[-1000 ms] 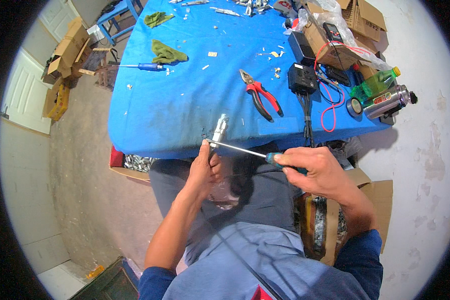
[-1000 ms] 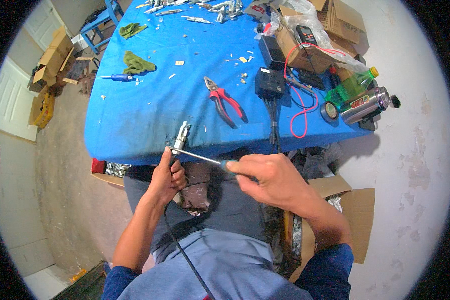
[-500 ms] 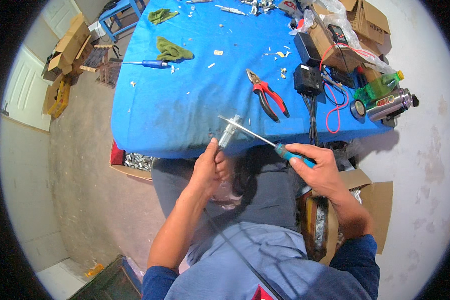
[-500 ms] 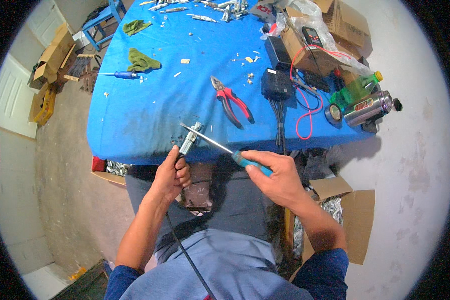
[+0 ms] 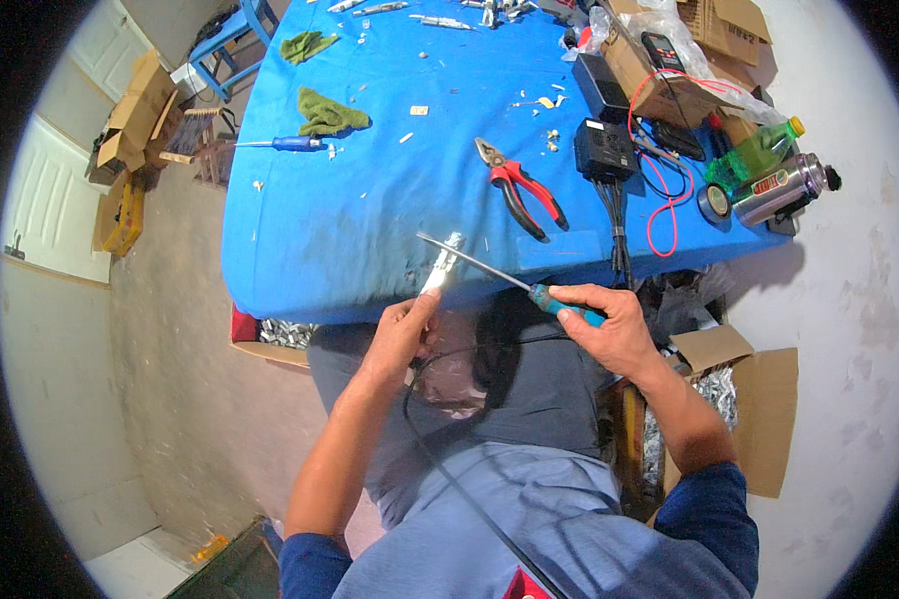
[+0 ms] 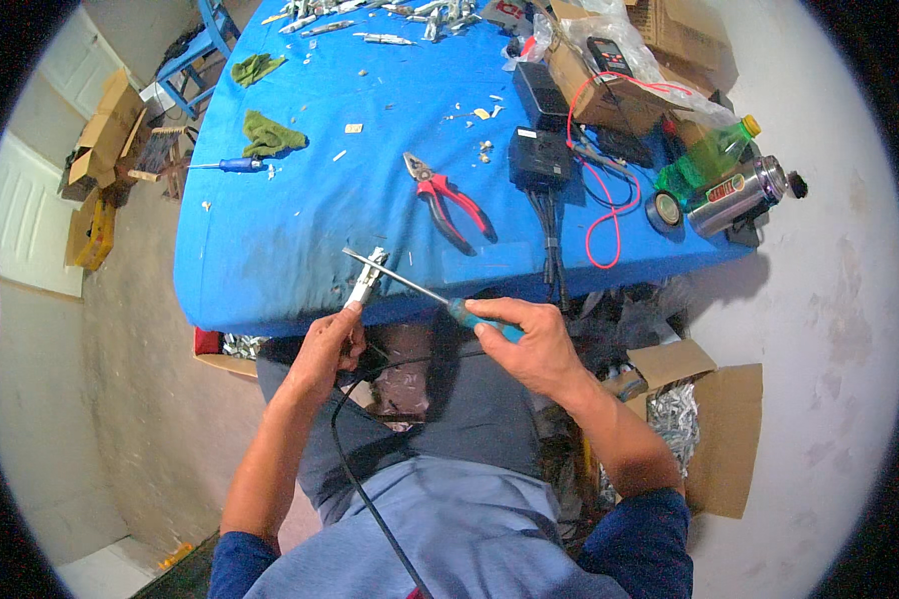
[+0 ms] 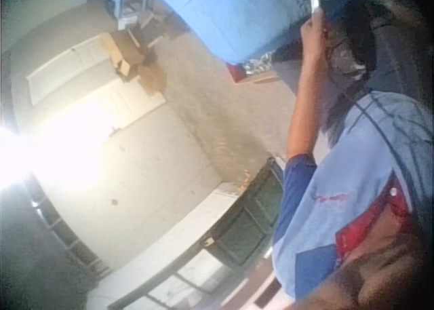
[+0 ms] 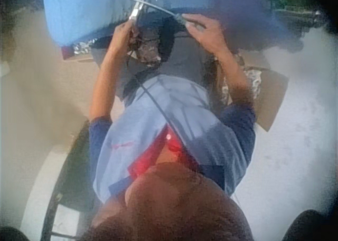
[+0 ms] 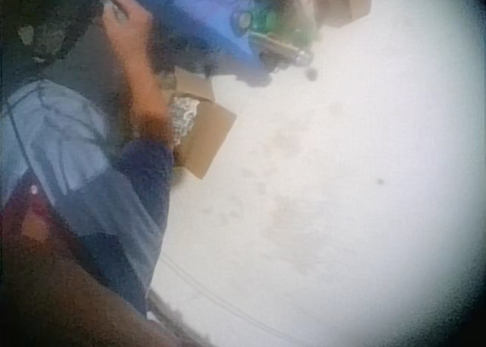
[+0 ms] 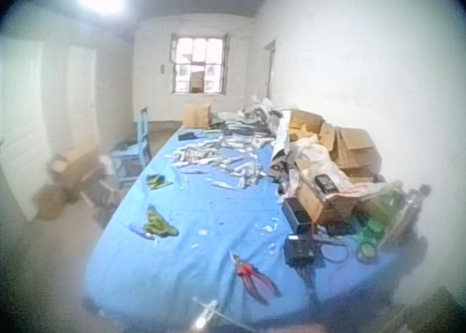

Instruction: The person uses a pair of pliers and a screwdriver to disassemble a small electronic component by hand. They hold the component, grip and pull at parts with the pliers, and then use the screwdriver to loosen or remove internal elements.

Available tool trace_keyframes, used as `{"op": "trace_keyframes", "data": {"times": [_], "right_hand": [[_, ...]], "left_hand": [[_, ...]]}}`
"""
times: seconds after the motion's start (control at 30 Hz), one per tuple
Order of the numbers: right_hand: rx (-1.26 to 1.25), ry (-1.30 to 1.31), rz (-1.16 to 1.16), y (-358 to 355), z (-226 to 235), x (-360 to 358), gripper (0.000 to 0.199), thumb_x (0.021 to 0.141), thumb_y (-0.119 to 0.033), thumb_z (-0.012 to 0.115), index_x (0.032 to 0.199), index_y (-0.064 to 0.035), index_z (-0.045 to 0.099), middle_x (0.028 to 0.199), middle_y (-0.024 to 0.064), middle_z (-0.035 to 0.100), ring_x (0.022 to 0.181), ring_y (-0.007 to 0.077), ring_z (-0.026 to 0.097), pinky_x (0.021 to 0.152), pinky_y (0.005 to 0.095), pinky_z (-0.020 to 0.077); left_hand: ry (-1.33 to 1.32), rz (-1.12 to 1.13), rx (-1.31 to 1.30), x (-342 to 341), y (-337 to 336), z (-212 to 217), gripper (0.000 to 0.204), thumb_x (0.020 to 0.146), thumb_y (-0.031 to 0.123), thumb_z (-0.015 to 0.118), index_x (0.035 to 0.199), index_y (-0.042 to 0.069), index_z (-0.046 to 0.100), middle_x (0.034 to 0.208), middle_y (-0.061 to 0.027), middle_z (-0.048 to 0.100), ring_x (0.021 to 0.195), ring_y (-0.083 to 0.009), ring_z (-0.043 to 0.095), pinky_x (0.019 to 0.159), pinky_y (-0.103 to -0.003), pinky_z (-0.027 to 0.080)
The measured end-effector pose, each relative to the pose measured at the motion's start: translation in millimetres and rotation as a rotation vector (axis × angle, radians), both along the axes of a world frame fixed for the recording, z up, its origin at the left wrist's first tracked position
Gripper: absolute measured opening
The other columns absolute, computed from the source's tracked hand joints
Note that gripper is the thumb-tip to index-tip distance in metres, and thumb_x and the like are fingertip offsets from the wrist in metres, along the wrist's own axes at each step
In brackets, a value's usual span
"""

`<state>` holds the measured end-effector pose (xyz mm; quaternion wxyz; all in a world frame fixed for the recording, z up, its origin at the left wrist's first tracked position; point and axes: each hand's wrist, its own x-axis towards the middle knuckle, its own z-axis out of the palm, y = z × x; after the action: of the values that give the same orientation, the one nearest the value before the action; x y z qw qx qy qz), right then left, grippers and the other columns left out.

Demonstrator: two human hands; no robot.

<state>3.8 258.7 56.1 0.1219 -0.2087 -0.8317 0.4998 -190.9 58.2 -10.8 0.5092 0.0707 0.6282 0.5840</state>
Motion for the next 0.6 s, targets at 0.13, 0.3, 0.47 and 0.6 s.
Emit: {"op": "trace_keyframes", "data": {"times": [0.13, 0.3, 0.47, 0.6], "right_hand": [[0.026, 0.006, -0.004, 2.0, -0.5, -1.6, 0.027, 0.082, -0.007, 0.066, 0.108, -0.0001, 0.068, 0.104, 0.0156, 0.071, 0.098, 0.0213, 0.068, 0.087, 0.0304, 0.0514], [0.008, 0.007, -0.013, -0.6, 2.1, -3.4, 0.027, 0.082, -0.007, 0.066, 0.108, -0.0008, 0.069, 0.103, 0.0155, 0.071, 0.097, 0.0215, 0.069, 0.085, 0.0305, 0.0519], [0.101, 0.02, -0.002, -6.7, 4.4, -6.9, 0.027, 0.082, -0.007, 0.066, 0.108, -0.0009, 0.068, 0.102, 0.0161, 0.07, 0.095, 0.0256, 0.069, 0.083, 0.0314, 0.0525], [0.173, 0.074, -0.036, -6.0, 15.1, 0.2, 0.026, 0.082, -0.006, 0.067, 0.107, -0.0006, 0.068, 0.102, 0.0164, 0.07, 0.093, 0.028, 0.069, 0.081, 0.0325, 0.0529]], "left_hand": [[0.226, -0.119, -0.096, -15.1, -0.3, 2.4, 0.046, 0.091, 0.051, 0.059, 0.072, 0.009, 0.055, 0.064, 0.0003, 0.049, 0.056, -0.0085, 0.041, 0.051, -0.024, 0.032], [0.402, -0.193, -0.108, -19.7, 0.4, -1.2, 0.048, 0.092, 0.051, 0.057, 0.073, 0.007, 0.057, 0.064, 0.0014, 0.048, 0.057, -0.0082, 0.041, 0.052, -0.025, 0.032], [0.434, -0.206, -0.044, -7.9, 13.4, -14.5, 0.06, 0.093, 0.055, 0.051, 0.07, -0.001, 0.057, 0.064, -0.0025, 0.052, 0.062, -0.0102, 0.044, 0.056, -0.03, 0.038], [0.412, -0.178, -0.092, -3.7, 18.5, -13.7, 0.061, 0.094, 0.054, 0.049, 0.07, -0.001, 0.057, 0.062, -0.0023, 0.05, 0.061, -0.0105, 0.044, 0.054, -0.032, 0.038]]}}
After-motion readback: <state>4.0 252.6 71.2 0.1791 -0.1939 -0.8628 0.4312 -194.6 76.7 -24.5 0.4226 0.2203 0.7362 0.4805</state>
